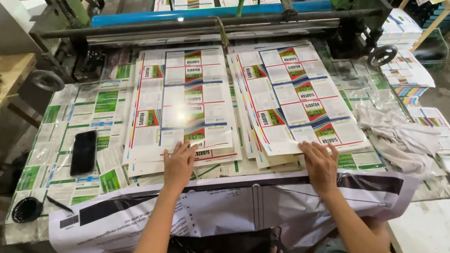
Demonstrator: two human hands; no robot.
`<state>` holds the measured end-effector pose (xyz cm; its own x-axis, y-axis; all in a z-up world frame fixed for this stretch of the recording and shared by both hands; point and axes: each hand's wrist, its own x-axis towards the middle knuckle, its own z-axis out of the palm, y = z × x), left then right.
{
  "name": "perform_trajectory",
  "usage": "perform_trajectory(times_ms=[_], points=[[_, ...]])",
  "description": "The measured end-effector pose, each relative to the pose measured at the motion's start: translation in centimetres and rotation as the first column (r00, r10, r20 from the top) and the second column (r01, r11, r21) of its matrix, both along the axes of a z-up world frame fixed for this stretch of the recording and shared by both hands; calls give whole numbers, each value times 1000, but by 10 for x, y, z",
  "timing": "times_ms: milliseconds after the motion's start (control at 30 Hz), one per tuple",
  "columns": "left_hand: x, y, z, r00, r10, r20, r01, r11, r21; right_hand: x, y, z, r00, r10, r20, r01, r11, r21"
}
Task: The person repeatedly picks up printed paper sheets from a table and stacks them into neat piles. They handle the sheets by hand, aligning edges and smoothing the stacks as they build them up.
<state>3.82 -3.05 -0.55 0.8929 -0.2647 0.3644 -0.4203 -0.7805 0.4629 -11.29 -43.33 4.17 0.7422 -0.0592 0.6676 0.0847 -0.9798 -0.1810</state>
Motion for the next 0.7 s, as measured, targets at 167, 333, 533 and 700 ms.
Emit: perform_trajectory(times_ms=[167, 333, 533, 700], points=[[29, -8, 5, 1000, 2, 11, -2, 1000, 24, 3, -1, -1, 1000, 6, -24, -6, 1000, -1], [56, -13, 9, 1000, -6, -13, 6, 999, 35, 6, -2, -3, 1000, 5, -30, -5, 1000, 27], [86, -21, 8, 999, -21, -32, 24, 995, 93, 9, -4, -2, 997, 2, -76, 0, 1000, 26], [112, -29, -3, 1000, -18, 13, 16, 993, 114, 10, -4, -3, 997, 11, -70, -9, 999, 34]])
